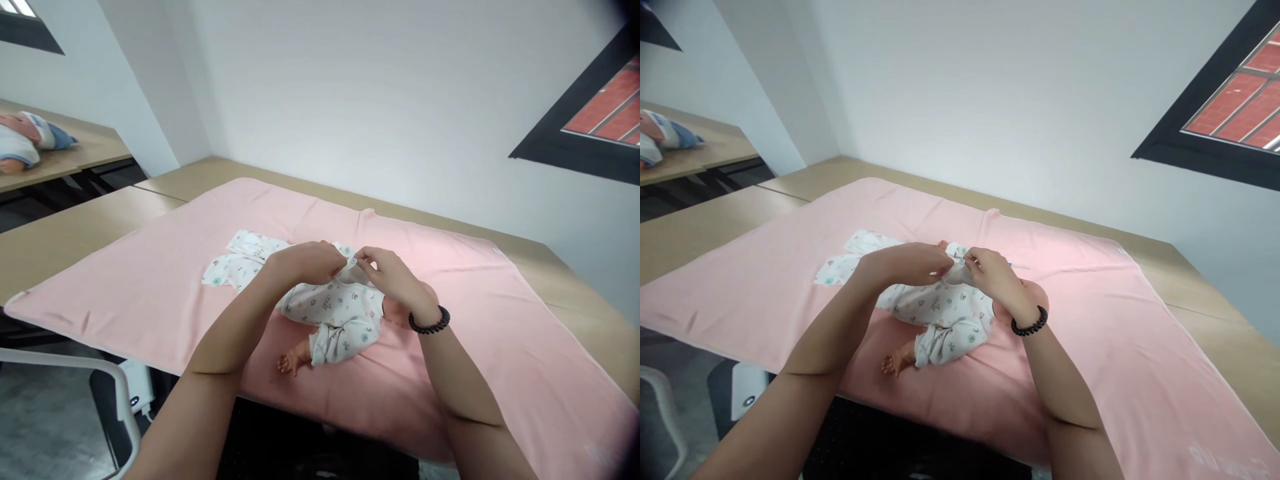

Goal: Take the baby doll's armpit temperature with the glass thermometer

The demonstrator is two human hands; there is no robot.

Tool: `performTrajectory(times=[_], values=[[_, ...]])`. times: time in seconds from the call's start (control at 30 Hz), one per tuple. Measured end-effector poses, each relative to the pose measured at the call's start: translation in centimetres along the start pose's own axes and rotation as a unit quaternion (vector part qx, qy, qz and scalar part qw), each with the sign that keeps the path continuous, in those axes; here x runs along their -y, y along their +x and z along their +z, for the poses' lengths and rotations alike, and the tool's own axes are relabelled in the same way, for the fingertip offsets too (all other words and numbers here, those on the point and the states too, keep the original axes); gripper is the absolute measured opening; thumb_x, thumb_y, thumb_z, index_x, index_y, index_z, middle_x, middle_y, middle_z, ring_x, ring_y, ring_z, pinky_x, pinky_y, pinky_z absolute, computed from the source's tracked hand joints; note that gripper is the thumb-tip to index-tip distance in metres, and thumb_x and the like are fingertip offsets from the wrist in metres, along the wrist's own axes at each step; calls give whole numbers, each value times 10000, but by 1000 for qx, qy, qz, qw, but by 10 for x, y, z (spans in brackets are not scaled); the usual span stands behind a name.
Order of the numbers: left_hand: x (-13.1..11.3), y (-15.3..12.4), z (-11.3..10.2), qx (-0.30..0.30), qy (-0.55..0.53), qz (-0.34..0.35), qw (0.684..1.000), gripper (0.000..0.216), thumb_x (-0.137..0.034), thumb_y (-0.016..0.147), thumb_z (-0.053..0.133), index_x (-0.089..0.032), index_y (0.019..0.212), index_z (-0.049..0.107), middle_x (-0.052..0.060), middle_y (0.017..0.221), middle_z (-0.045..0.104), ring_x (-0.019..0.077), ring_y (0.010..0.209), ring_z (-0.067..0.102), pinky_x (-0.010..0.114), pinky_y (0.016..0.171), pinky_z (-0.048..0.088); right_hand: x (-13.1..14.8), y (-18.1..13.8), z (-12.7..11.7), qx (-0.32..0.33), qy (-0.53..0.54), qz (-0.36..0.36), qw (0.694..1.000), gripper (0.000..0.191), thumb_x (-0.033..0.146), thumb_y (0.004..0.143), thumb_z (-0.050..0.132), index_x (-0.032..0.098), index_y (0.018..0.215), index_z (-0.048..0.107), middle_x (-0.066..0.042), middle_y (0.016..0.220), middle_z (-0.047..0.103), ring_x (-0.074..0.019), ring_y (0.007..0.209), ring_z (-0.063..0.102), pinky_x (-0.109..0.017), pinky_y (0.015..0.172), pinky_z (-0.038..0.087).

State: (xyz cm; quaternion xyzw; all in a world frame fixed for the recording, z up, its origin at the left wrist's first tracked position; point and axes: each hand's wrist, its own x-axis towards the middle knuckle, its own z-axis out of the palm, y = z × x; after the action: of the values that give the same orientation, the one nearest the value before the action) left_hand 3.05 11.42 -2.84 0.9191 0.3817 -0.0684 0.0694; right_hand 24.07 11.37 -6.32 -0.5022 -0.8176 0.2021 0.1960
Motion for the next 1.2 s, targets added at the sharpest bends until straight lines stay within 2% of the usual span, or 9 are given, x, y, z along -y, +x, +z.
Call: performTrajectory(times=[0.1, 0.2, 0.33, 0.47, 0.6, 0.73, 0.93, 1.03, 1.2], values=[[2, -3, -3, -28, 11, 11, 999, 168, -45, 765, 508, -181, 812, 593, 18, 796, 616, 127, 587, 452, 272, 560, 293, -2, -1, 3, -34, 8, -32, 999, 179, 177, 952, 496, 186, 1015, 664, -65, 1055, 723, -208, 976, 651, -340, 855, 467], [3, -7, -5, -63, 38, 27, 997, 168, -33, 757, 508, -175, 748, 596, 13, 720, 613, 139, 602, 468, 288, 596, 302, 2, -2, 8, -77, 45, -87, 992, 248, 115, 879, 542, 196, 1089, 646, -52, 1147, 705, -199, 1078, 633, -340, 950, 464], [1, -10, -9, -87, 51, 40, 994, 185, -19, 746, 523, -177, 691, 602, 10, 685, 628, 144, 611, 477, 301, 627, 313, 12, -3, 15, -14, 60, -72, 996, 282, 119, 866, 550, 197, 1101, 686, -44, 1123, 723, -196, 1018, 654, -325, 861, 489], [1, -12, -10, -106, 66, 60, 990, 194, -7, 706, 545, -185, 664, 611, 7, 657, 622, 155, 619, 484, 310, 640, 320, 15, 3, 24, 49, 146, -97, 983, 313, 111, 878, 567, 229, 1106, 745, -14, 1091, 754, -182, 1024, 683, -317, 921, 498], [0, -9, -9, -130, 119, 54, 983, 205, -3, 702, 532, -175, 592, 546, 14, 606, 590, 138, 537, 399, 334, 681, 354, 12, 7, 32, 39, 193, -84, 977, 288, 151, 904, 585, 243, 1102, 772, -14, 1109, 768, -190, 1055, 702, -321, 970, 508], [-5, -5, -5, -149, 170, 53, 973, 222, -1, 715, 529, -175, 577, 523, 34, 602, 585, 139, 518, 370, 348, 681, 354, 9, 7, 36, 30, 188, -72, 979, 259, 167, 897, 596, 223, 1066, 784, -27, 1071, 783, -208, 1008, 721, -325, 929, 526], [0, -6, -4, -150, 138, 76, 976, 211, -35, 711, 558, -179, 561, 524, 7, 574, 558, 129, 519, 353, 334, 686, 359, 7, 8, 37, 43, 211, -78, 973, 265, 177, 893, 563, 209, 1043, 778, -39, 1061, 779, -222, 1016, 714, -357, 954, 517], [3, -12, -6, -149, 102, 89, 979, 198, -46, 697, 565, -184, 558, 538, -17, 541, 534, 123, 521, 327, 327, 688, 355, 8, 9, 37, 68, 236, -55, 968, 232, 231, 903, 564, 196, 1022, 759, -43, 1011, 771, -223, 973, 700, -353, 908, 529], [0, -20, -10, -143, 69, 71, 985, 237, -39, 697, 548, -181, 525, 467, -31, 484, 416, 117, 504, 269, 319, 596, 283, 10, 9, 38, 80, 220, -7, 972, 239, 361, 934, 549, 181, 947, 707, -41, 802, 714, -204, 774, 645, -325, 711, 513]])
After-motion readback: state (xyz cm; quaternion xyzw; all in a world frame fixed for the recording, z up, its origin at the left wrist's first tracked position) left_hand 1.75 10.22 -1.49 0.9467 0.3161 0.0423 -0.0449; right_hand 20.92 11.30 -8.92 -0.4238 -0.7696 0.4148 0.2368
